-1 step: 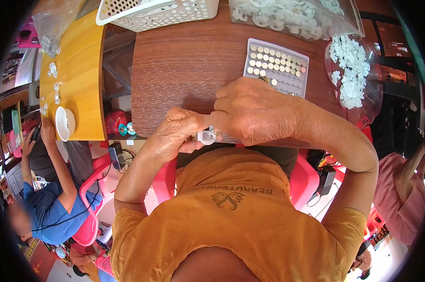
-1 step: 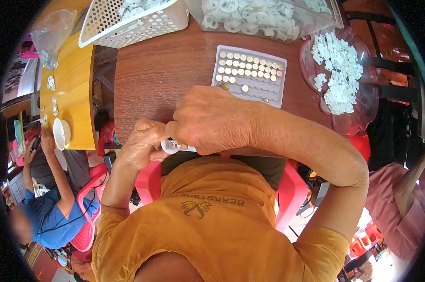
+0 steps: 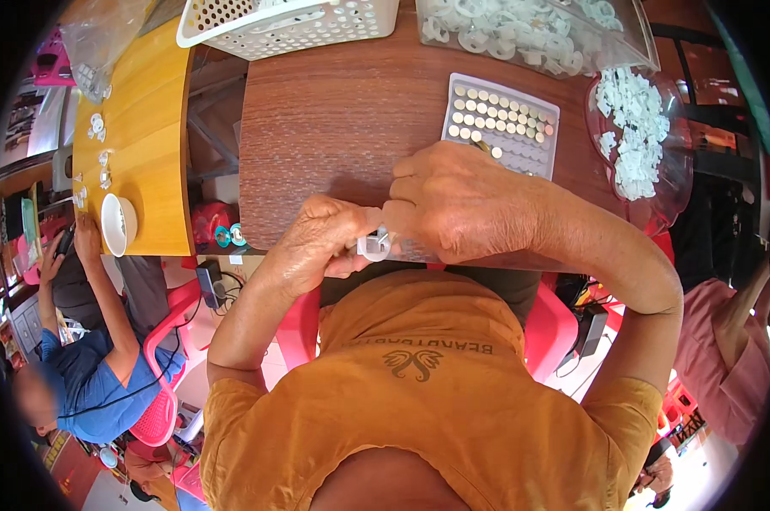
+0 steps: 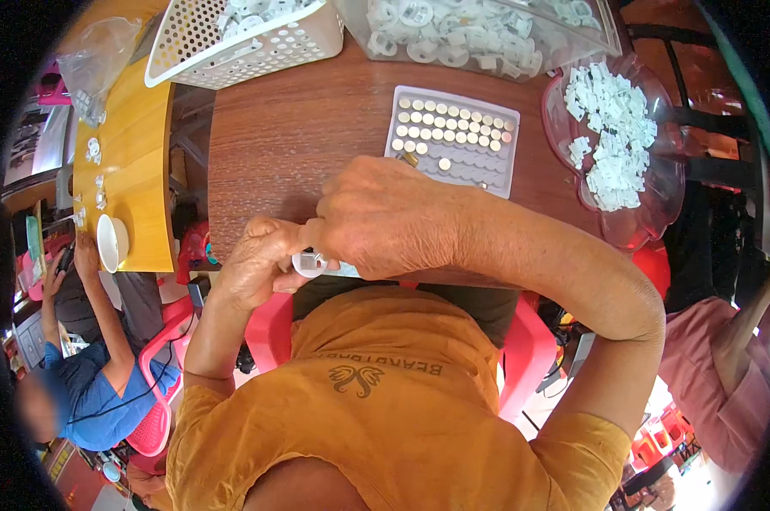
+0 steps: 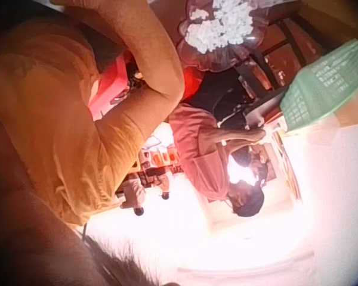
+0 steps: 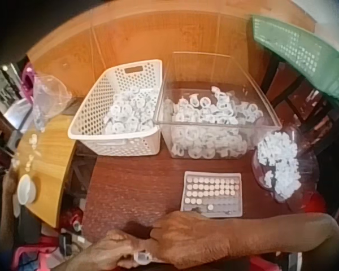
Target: Assembling small battery or electronic components by inserting metal contacts into plastic housings using a small precision tool.
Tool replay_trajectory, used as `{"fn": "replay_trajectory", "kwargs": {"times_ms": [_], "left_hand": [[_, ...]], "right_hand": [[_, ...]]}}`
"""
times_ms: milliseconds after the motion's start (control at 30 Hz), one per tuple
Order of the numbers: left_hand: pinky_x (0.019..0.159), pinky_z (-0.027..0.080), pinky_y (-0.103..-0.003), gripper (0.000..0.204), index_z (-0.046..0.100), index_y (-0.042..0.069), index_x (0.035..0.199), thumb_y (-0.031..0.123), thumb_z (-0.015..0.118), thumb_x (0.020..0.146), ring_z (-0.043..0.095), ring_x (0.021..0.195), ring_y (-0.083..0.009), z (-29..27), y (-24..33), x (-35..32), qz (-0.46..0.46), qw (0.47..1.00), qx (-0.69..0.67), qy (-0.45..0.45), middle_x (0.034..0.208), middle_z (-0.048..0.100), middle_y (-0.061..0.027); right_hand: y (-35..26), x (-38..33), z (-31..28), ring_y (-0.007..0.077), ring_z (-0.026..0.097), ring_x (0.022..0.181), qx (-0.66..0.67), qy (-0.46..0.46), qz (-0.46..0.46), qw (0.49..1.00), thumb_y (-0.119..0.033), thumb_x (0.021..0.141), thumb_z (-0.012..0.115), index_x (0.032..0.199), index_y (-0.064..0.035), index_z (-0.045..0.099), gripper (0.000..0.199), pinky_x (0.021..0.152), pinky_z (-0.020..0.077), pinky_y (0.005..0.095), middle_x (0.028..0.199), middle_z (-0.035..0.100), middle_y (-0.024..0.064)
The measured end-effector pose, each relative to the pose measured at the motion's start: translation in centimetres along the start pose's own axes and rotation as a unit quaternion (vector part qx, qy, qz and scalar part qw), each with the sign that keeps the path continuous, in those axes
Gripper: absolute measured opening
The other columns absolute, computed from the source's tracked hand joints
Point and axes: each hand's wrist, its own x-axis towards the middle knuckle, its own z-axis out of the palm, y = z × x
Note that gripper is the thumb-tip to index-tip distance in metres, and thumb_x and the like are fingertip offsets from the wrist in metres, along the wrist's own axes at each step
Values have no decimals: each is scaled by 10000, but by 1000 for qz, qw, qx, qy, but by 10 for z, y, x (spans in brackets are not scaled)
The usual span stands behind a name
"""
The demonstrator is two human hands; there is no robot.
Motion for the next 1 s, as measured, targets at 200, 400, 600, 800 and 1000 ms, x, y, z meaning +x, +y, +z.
{"fn": "replay_trajectory", "kwargs": {"times_ms": [200, 400, 600, 800, 1000], "left_hand": [[359, 242, -223, 417, 649, -74, 816, 319, 528, 888, 391, 405, -86, -12, -2, 1, -6, 999, -23, 25, 518, 482, -45], [385, 306, -222, 442, 637, -95, 892, 327, 509, 914, 416, 410, -92, -6, -2, -5, 85, 990, -92, 64, 591, 564, -83], [399, 367, -230, 437, 626, -105, 933, 307, 484, 935, 463, 426, -106, -9, -6, -7, 123, 983, -134, 39, 646, 613, -113], [403, 371, -226, 437, 616, -107, 970, 309, 485, 935, 481, 438, -109, -11, -9, -10, 135, 979, -152, 36, 687, 624, -120], [407, 370, -223, 425, 613, -106, 985, 297, 487, 937, 488, 448, -112, -6, -11, -8, 136, 978, -156, 35, 697, 628, -116]], "right_hand": [[28, 3, 5, 282, 539, 674, -85, 170, 61, 980, -26, 623, 609, 753, -66, 528, 159, 557, 442, 396, 709, 542, 91], [56, 63, 17, 293, 535, 749, -196, 210, 124, 950, -23, 620, 619, 786, -33, 570, 174, 649, 446, 398, 743, 548, 116], [70, 86, 38, 251, 524, 791, -330, 195, 74, 921, -96, 645, 617, 699, -33, 598, 85, 694, 428, 374, 742, 544, 100], [71, 85, 36, 230, 526, 802, -394, 166, 71, 901, -149, 699, 591, 739, -26, 654, 144, 741, 358, 410, 759, 591, 93], [65, 71, 28, 222, 508, 797, -423, 188, 78, 883, -140, 688, 594, 770, -13, 639, 158, 745, 357, 402, 748, 570, 81]]}}
